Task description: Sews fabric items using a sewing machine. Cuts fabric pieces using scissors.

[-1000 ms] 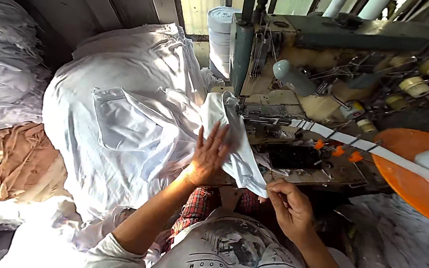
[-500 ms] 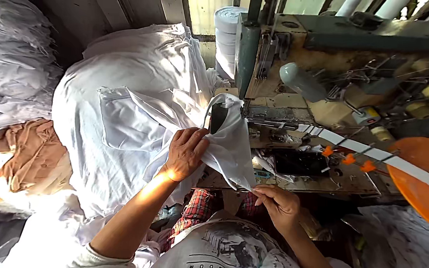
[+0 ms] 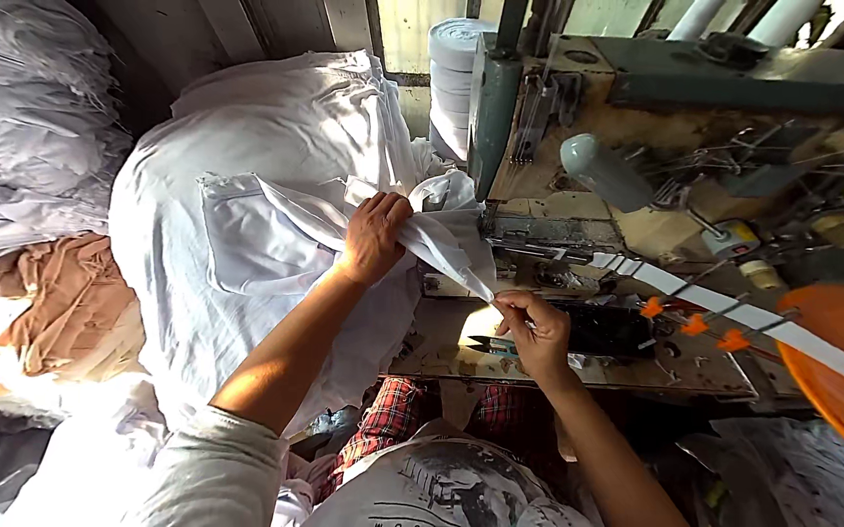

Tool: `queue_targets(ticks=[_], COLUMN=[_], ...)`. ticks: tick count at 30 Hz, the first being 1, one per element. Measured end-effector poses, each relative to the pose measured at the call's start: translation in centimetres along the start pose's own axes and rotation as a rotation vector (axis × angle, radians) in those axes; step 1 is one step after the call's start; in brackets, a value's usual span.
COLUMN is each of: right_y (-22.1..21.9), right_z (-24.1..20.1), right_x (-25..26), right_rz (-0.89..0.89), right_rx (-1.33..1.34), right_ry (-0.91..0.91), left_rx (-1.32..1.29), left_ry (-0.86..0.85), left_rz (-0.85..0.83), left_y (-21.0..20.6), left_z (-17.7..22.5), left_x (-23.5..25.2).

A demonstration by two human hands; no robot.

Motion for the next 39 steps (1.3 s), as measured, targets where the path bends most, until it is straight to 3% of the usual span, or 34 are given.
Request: queue_targets(ticks=[6,12,19,22,26,30,39], right_y=[-1.0,-1.7,-1.6,-1.6,-1.4,-1.2,-1.7], right_z=[1.7,2.4,2.2,1.6,1.0,1.6,1.8], right_x=[2.8,4.0,3.2,2.8,2.3,2.2,2.0], right_rz=[0.020,-0.020,-0.007,-0.028,-0.047,-0.075,-0.060], right_rx=[0.078,0.049,-0.079,-0.206,-0.306,-0.202,-0.074], right_ry=[-0.006,-0.153,0.000,0.121,0.218,0.163,0.017], left_rx=[0.010,0.061,-0.261,-0.168,-0.153,-0.152,-0.048], left_ry=[0.007,0.041,-0.275,-0.274,-0.338,-0.365,-0.254], left_rz=[-0.027,-0.133,-0.309,-0.382,-0.309,-0.290,-0.263], left_y=[-1.6,-2.6,-1.7,-3.7,-2.5,-2.2,-3.0], left_z=[-2.9,-4.8,6.5,6.8,7.9,8.5,8.0], left_x=[1.9,2.9,3.4,3.4,2.9,0.8,-0.3])
Point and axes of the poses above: each hand's wrist, its own x-axis towards the middle knuckle, its own y-axis out of the back of the hand, z = x × y, the point moved 8 cm from there along x, towards the middle knuckle, and after that the axes turned 4 degrees about z, right-handed, at the moved point
